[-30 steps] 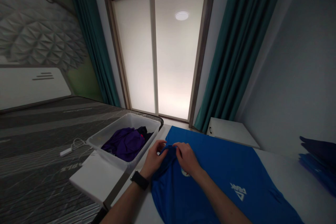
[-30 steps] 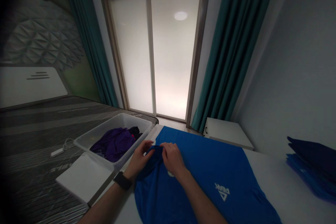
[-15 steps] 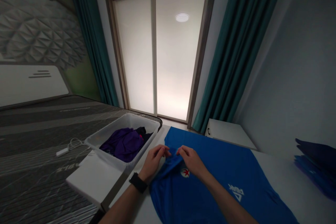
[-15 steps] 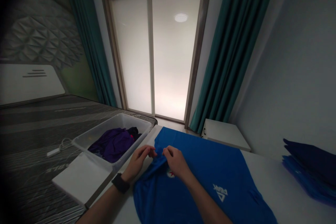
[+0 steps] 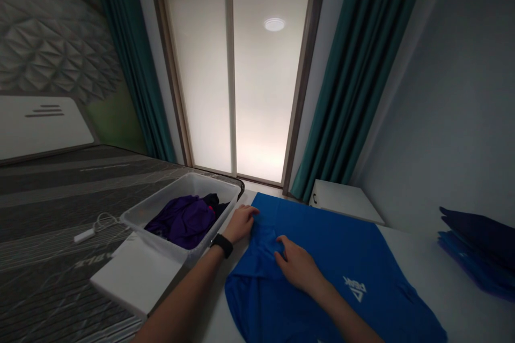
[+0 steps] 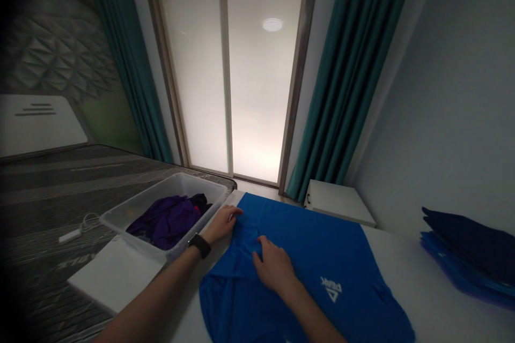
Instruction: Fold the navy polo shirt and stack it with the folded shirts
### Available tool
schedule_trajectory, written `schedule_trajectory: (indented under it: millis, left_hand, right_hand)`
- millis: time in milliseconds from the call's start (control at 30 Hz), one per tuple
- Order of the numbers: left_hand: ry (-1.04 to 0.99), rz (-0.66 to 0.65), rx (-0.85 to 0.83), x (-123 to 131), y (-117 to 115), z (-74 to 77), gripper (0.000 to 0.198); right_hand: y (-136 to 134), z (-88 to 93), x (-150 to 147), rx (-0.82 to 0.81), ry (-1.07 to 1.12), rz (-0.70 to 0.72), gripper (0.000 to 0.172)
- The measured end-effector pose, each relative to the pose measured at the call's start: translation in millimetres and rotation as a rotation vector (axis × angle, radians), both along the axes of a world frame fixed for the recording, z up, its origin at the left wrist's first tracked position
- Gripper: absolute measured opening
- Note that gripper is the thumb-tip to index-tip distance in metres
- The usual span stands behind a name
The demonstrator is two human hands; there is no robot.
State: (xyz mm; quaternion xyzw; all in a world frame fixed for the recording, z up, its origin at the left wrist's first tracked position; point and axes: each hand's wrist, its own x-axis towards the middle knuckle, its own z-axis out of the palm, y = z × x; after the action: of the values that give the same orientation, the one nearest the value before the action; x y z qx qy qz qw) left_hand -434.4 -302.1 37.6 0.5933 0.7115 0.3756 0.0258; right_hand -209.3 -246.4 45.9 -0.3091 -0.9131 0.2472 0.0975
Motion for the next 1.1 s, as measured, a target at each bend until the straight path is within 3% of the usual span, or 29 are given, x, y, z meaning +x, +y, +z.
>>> schedule_trajectory:
  millis: [167,333,567,700,800,1000,1033,1100]
  left_hand:
    - [0.021,-0.022,-0.039,0.1,1.4,-13.2,0.044]
    - [0.000,-0.061,-0.052,-5.4,-4.8,-20.0,0.050]
    - [-0.041,-0.049,-0.043,-10.8,-5.6,-24.9,0.045]
    - [-0.042,-0.008,-0.060,-11.2,-4.8,-26.7,0.045]
    - [-0.033,0.012,-0.088,-9.3,-5.8,-23.3,0.032]
    - [-0.043,0.039,-0.068,-5.4,-8.8,-15.1,0.017]
    - [-0.047,0.043,-0.063,-5.2,-9.1,-14.7,0.017]
    - [-0.056,0.050,-0.054,-5.0,-9.5,-14.7,0.018]
  right_hand:
    - [16.6,3.6,-12.4,0.100,-0.037,0.051,0.026]
    - [43.6,0.0,-47.9,0.181,0.020,0.061,0.030]
    - [41.5,-10.0,-81.5,0.185,0.046,0.118,0.017]
    - [39.4,-6.2,-85.5,0.121,0.103,0.140,0.011]
    - [41.8,-0.4,-86.1,0.042,0.149,0.135,0.016]
    - [43.5,2.6,-75.1,-0.264,0.127,0.106,0.057]
    - [42.4,3.0,-72.5,-0.282,0.110,0.116,0.055]
    - [40.2,5.3,-69.0,-0.260,0.090,0.137,0.036]
